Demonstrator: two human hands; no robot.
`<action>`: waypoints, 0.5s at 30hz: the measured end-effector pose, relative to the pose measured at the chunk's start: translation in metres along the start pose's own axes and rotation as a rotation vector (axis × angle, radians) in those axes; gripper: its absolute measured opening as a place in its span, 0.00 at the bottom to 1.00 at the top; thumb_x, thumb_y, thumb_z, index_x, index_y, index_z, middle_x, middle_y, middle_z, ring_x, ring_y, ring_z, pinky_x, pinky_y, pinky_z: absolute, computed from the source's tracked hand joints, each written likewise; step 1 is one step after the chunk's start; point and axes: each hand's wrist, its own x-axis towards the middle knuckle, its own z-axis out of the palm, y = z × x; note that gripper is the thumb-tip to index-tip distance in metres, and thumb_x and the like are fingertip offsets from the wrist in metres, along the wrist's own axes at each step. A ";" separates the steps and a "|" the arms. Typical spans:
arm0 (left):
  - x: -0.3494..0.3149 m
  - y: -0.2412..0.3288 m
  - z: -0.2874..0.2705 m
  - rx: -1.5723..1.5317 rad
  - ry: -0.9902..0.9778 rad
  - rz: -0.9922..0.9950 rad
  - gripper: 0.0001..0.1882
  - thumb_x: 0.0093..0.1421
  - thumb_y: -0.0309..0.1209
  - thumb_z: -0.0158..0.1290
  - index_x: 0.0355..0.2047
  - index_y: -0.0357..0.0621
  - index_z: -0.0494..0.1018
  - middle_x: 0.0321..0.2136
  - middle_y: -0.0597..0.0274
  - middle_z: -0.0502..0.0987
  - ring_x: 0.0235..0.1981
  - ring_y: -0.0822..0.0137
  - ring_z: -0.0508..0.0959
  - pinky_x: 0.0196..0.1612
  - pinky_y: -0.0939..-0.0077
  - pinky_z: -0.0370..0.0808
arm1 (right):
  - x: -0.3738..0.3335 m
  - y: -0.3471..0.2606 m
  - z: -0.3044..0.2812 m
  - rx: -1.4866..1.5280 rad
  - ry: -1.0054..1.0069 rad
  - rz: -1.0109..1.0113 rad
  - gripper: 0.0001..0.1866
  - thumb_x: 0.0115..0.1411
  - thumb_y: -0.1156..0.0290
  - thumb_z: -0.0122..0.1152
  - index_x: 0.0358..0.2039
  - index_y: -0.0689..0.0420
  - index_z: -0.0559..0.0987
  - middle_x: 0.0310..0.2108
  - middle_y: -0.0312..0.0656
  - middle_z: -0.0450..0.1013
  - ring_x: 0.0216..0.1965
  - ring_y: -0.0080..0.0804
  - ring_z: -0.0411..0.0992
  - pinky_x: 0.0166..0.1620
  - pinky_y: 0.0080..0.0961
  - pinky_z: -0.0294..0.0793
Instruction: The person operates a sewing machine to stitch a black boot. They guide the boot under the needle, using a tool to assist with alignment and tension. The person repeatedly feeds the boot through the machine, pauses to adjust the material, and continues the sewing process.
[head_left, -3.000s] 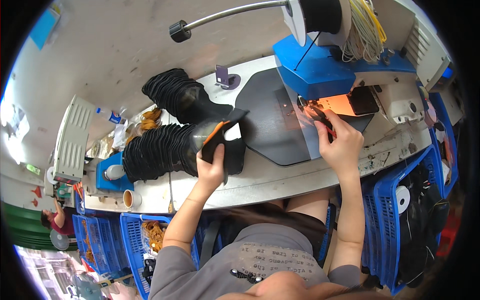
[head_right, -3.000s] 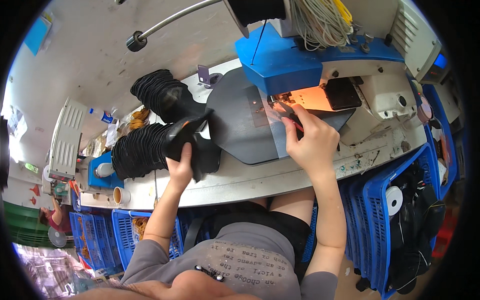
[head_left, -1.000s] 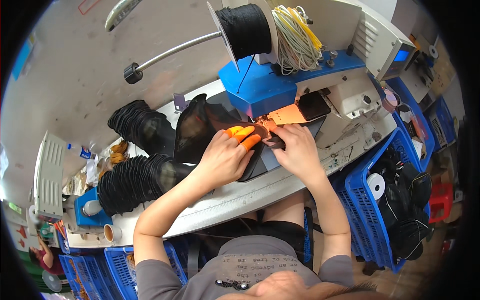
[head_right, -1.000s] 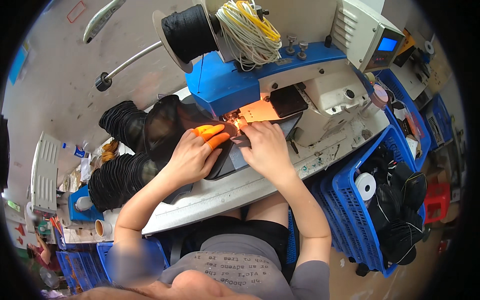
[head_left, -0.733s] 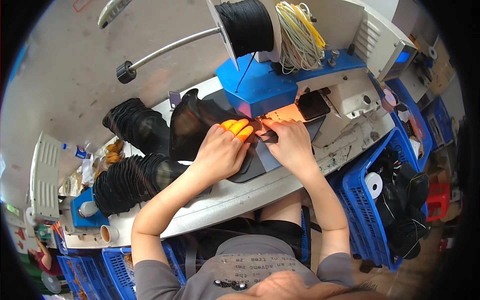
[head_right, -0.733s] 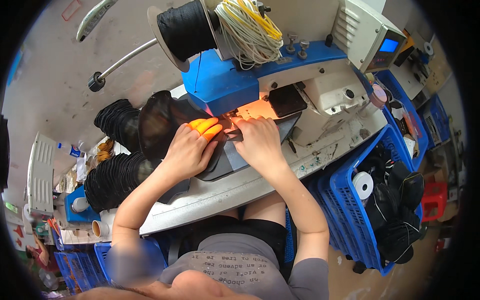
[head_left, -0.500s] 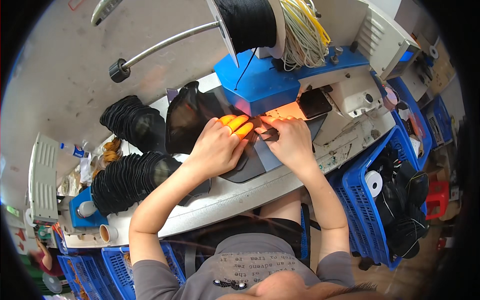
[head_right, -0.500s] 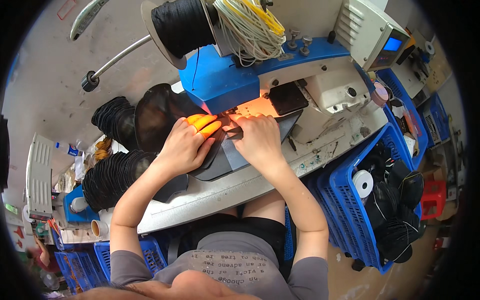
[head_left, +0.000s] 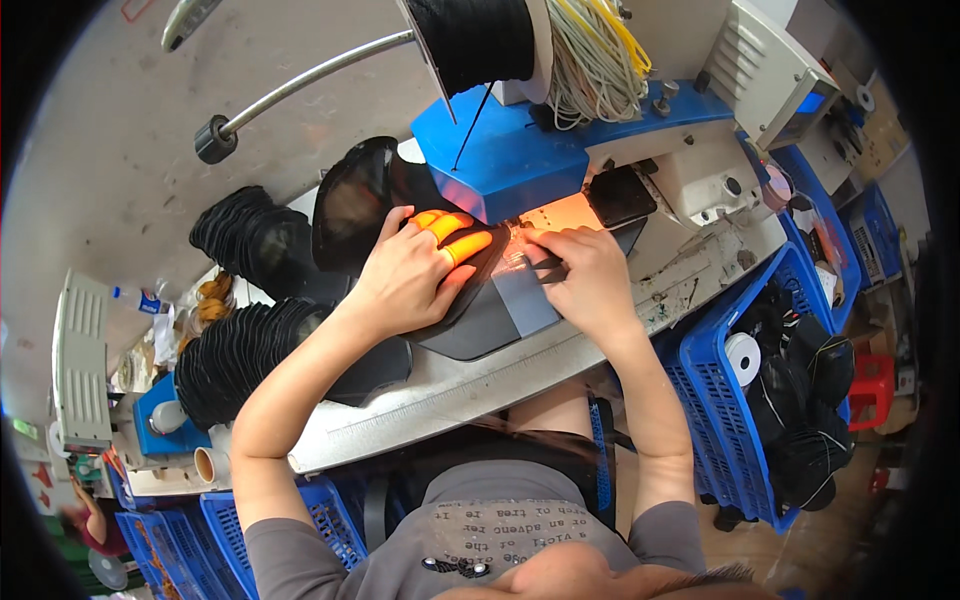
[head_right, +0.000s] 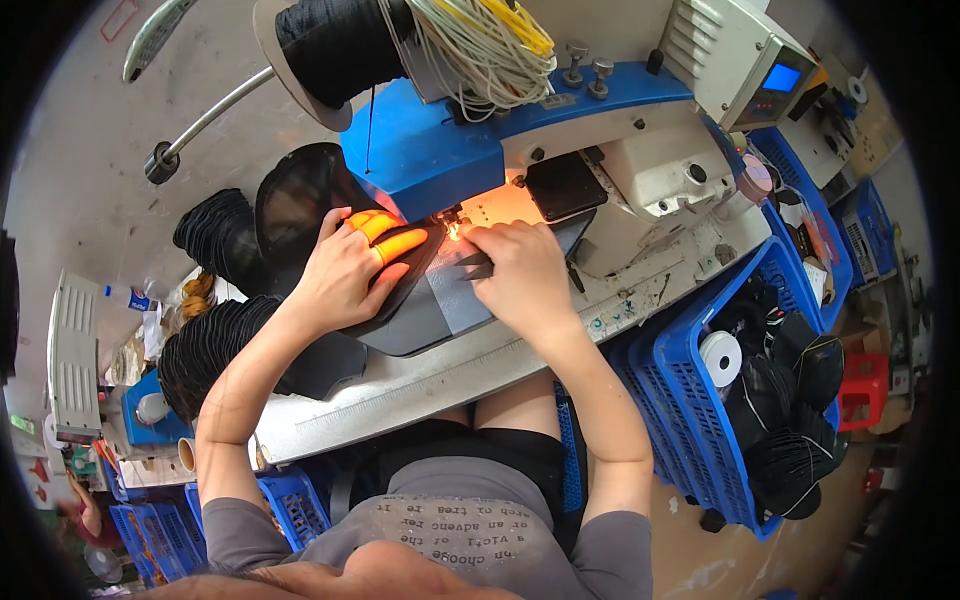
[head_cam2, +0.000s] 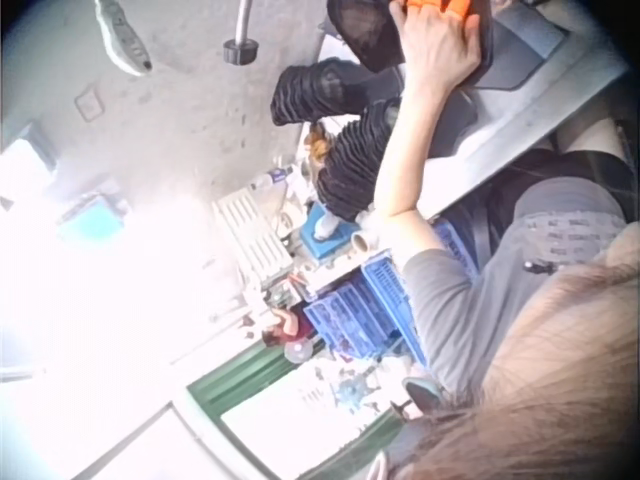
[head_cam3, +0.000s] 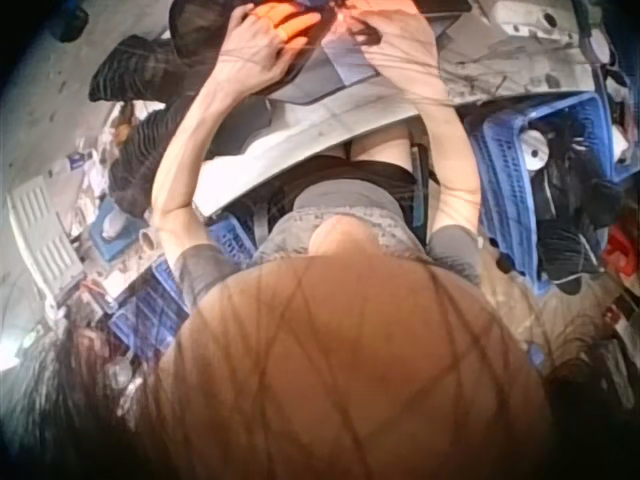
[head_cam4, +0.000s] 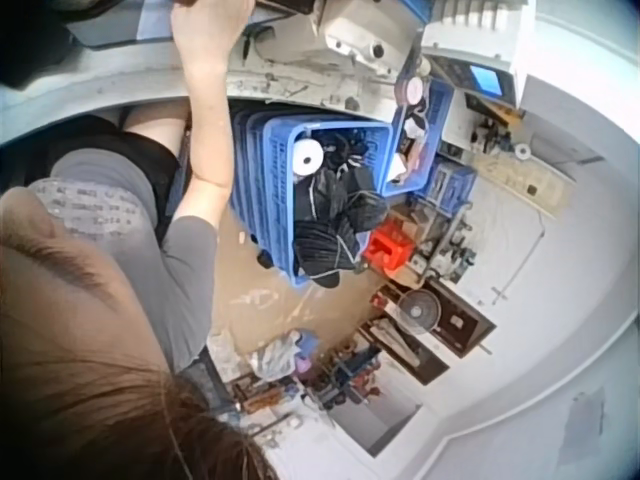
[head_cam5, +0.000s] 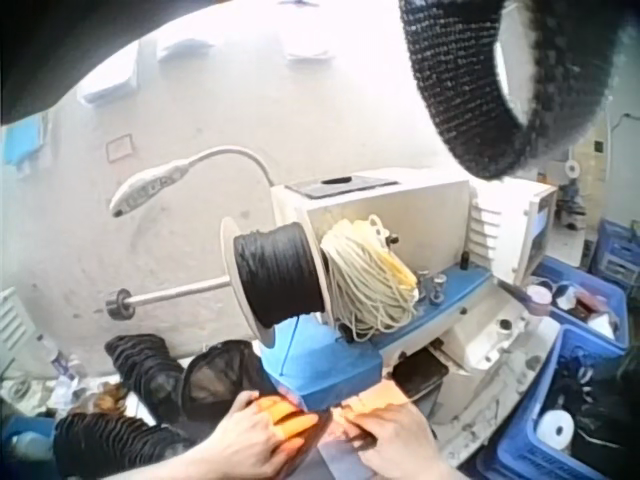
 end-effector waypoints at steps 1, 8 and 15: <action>-0.001 -0.001 0.001 -0.009 -0.013 -0.015 0.19 0.61 0.37 0.52 0.51 0.47 0.75 0.42 0.55 0.76 0.45 0.56 0.73 0.57 0.59 0.60 | -0.002 0.004 -0.002 -0.022 0.027 -0.019 0.06 0.54 0.69 0.65 0.31 0.54 0.84 0.18 0.39 0.73 0.24 0.37 0.71 0.33 0.32 0.68; -0.001 -0.003 0.002 -0.027 -0.004 -0.019 0.20 0.61 0.38 0.53 0.52 0.47 0.75 0.35 0.55 0.78 0.36 0.57 0.74 0.55 0.60 0.62 | -0.008 0.009 -0.006 0.047 0.057 -0.027 0.04 0.51 0.72 0.65 0.27 0.57 0.81 0.21 0.39 0.75 0.27 0.39 0.71 0.35 0.32 0.65; 0.002 0.001 -0.005 0.010 -0.078 -0.059 0.20 0.60 0.38 0.53 0.51 0.47 0.75 0.34 0.55 0.77 0.34 0.57 0.73 0.52 0.62 0.63 | -0.009 0.010 -0.004 0.069 0.105 -0.047 0.04 0.50 0.72 0.65 0.27 0.58 0.82 0.21 0.40 0.75 0.27 0.39 0.71 0.35 0.33 0.65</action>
